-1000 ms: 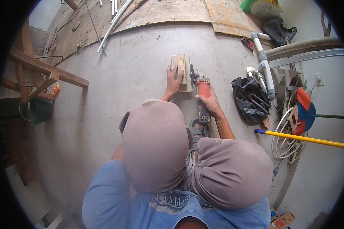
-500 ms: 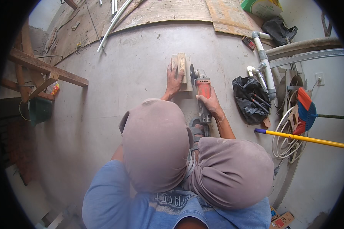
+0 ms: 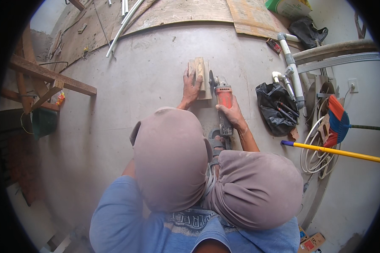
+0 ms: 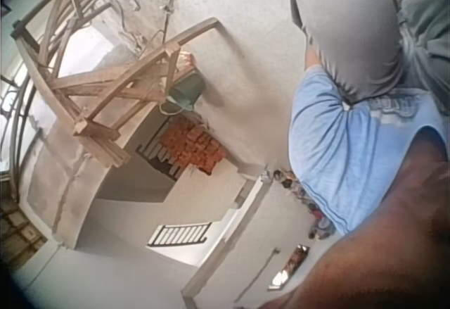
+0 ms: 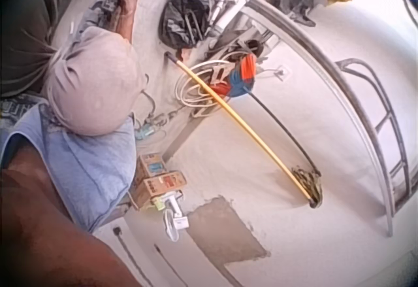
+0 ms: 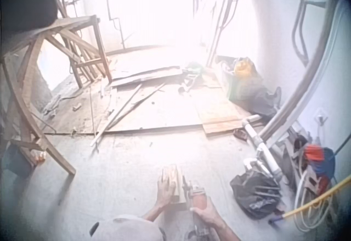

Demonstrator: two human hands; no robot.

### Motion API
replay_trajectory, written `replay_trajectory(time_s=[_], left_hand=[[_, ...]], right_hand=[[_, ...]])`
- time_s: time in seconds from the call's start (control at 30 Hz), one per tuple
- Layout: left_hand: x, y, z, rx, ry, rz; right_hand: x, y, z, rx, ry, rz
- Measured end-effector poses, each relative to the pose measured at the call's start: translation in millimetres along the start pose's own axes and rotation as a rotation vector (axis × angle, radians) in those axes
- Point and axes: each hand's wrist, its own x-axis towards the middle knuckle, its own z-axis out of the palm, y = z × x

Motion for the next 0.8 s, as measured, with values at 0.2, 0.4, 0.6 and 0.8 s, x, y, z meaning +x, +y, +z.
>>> replay_trajectory(time_s=[0.2, 0.4, 0.6, 0.8], left_hand=[[1.5, -1.2, 6.2, 0.003, -0.001, -0.003], [1.1, -4.0, 6.0, -0.007, 0.000, -0.012], [2.8, -4.6, 8.3, 0.019, -0.002, -0.002], [0.4, -2.8, 6.0, 0.008, -0.006, -0.001]], right_hand=[[-1.4, 2.5, -3.1, -0.002, 0.013, -0.005], [-4.7, 0.0, -1.9, 0.000, 0.010, 0.004], [-7.1, 1.2, -4.5, -0.012, 0.011, 0.006], [-7.9, 4.5, -3.7, -0.010, 0.008, 0.002]])
